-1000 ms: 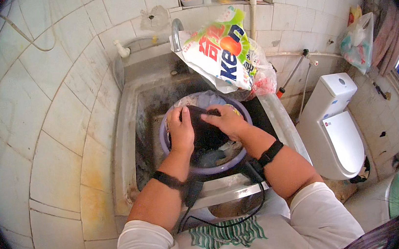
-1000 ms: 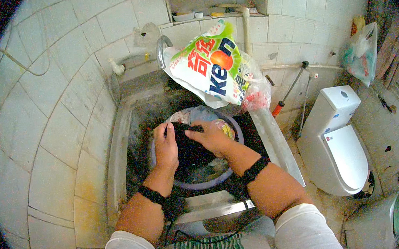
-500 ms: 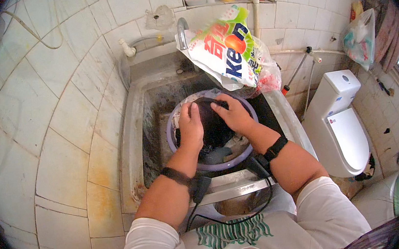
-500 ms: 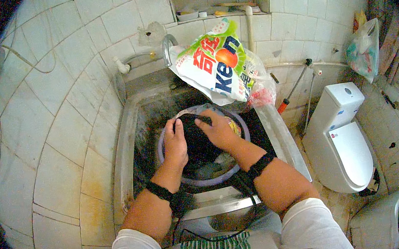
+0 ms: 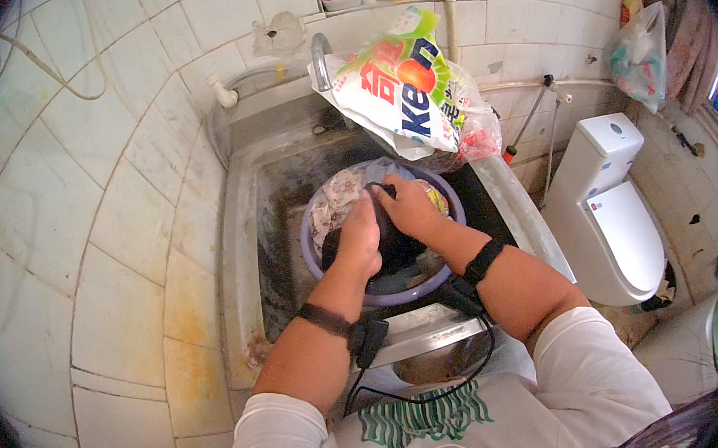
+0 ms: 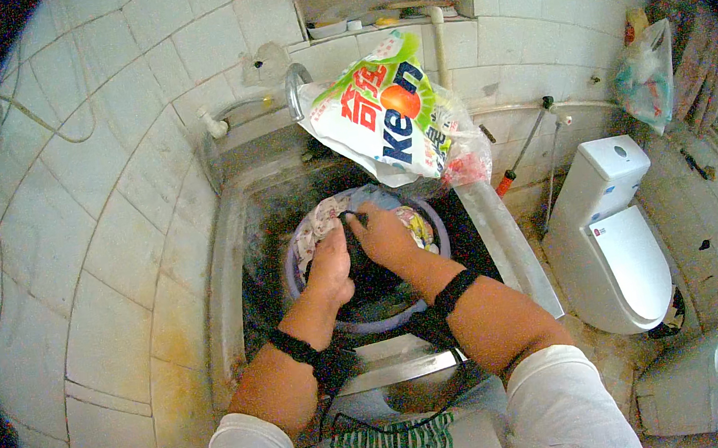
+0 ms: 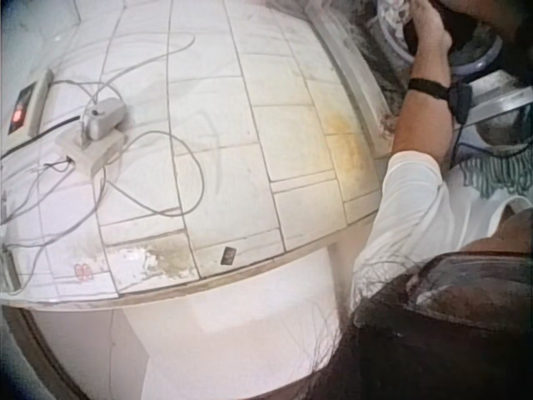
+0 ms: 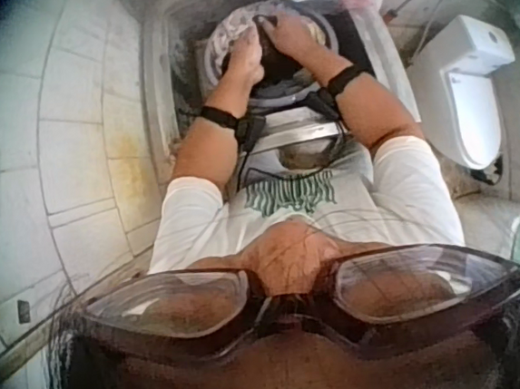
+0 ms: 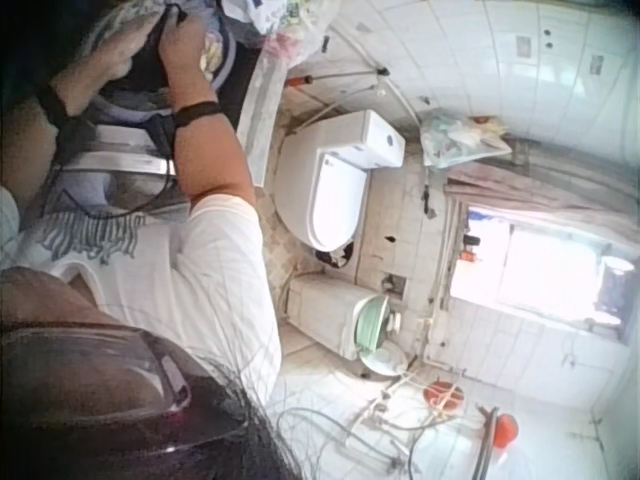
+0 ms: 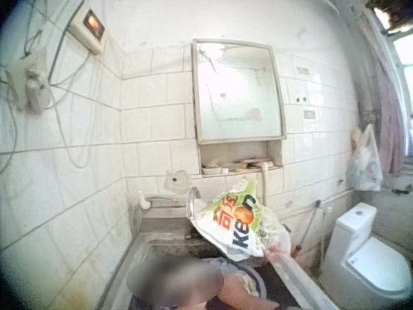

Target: The person washes dark-colored clothes by hand in a plastic basin inside a washing machine. They scrub the items in soapy water and lift them up while cleaning.

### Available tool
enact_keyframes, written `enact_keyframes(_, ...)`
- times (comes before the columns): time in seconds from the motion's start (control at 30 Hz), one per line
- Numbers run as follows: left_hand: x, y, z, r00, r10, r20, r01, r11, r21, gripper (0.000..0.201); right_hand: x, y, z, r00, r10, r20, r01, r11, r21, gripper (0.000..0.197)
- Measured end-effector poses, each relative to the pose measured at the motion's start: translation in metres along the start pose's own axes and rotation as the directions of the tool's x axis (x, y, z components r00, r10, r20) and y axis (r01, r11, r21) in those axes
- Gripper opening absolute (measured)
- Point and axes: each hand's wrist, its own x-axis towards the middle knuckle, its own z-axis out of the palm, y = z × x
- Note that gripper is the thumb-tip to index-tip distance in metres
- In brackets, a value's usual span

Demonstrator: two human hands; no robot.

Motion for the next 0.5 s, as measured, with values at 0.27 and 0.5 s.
enact_keyframes(0.27,0.012,-0.016,-0.02,0.989,-0.108,0.096,0.129,0.959,-0.251,0.042,-0.015,-0.035,-0.003,0.973,-0.159,0.167,0.163,0.987,-0.011,0.032)
enact_keyframes(0.5,0.0,-0.007,-0.005,0.994,-0.096,-0.044,0.1,0.99,0.1,0.047,-0.001,0.005,0.006,0.999,0.029,0.014,-0.028,0.998,-0.049,0.027)
